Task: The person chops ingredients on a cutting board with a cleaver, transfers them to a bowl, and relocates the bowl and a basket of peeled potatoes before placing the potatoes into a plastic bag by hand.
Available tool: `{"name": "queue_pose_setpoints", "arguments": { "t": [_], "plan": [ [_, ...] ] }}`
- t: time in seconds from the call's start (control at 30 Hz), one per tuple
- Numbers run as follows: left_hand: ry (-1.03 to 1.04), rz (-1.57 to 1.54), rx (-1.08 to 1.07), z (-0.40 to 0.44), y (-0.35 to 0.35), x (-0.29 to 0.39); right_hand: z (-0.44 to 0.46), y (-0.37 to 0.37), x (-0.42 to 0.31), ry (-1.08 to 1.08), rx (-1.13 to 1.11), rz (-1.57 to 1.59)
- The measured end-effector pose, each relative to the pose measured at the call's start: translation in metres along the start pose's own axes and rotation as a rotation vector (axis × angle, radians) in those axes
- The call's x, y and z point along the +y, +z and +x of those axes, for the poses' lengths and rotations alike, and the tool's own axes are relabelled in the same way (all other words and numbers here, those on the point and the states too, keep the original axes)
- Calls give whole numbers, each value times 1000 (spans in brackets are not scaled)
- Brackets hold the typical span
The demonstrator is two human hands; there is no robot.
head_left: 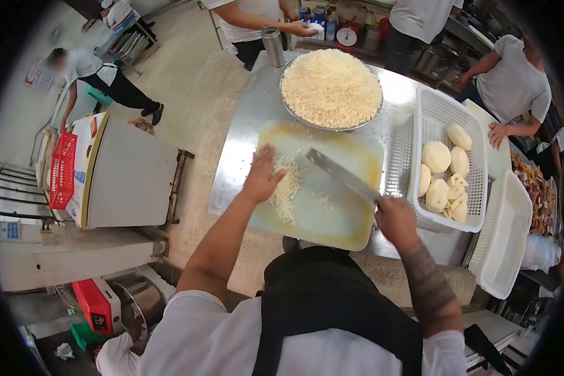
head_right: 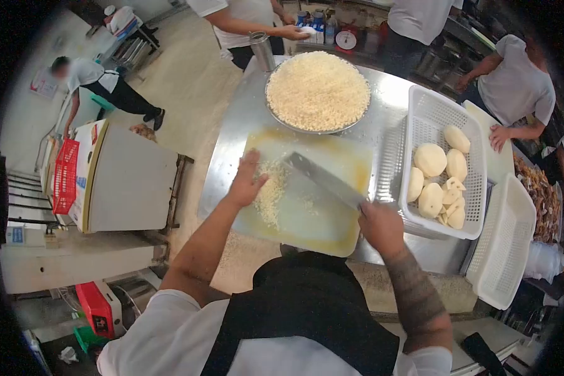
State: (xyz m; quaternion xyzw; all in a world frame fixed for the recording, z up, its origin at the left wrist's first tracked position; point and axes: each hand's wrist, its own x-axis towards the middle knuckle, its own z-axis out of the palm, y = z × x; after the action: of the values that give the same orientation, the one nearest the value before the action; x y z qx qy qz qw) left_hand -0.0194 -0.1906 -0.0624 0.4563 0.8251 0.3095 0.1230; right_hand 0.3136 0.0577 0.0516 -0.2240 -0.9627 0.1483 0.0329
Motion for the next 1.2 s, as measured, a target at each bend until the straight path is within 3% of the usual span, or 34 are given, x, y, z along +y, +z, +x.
{"name": "queue_pose_setpoints", "arguments": {
  "t": [0.13,0.23,0.43,0.63,0.73,0.83,0.9,1.0,1.1,1.17,1.2],
  "plan": [
    [76,19,-190,-10,14,49,91,24,-10,-239,145,-38],
    [112,-117,-143,-28,-1,67,145,38,-26,-281,126,-67],
    [90,-154,190,-100,-36,69,190,59,-67,-437,-42,-74],
    [-88,3,396,-151,-28,36,127,65,-79,-607,-196,11],
    [-167,103,357,-143,-16,24,77,50,-63,-487,-184,92],
    [-229,118,219,-109,4,30,29,23,-49,-180,6,213],
    [-186,160,153,-83,19,37,-4,9,-34,19,130,193],
    [-55,154,54,-45,34,56,-49,6,-14,305,129,-8],
    [120,72,-82,-31,35,65,-64,16,-6,448,169,-86],
    [242,6,-182,-29,28,64,-56,33,1,348,238,-86],
    [210,-114,-122,-30,23,59,-47,42,4,312,237,-76]
  ]
}}
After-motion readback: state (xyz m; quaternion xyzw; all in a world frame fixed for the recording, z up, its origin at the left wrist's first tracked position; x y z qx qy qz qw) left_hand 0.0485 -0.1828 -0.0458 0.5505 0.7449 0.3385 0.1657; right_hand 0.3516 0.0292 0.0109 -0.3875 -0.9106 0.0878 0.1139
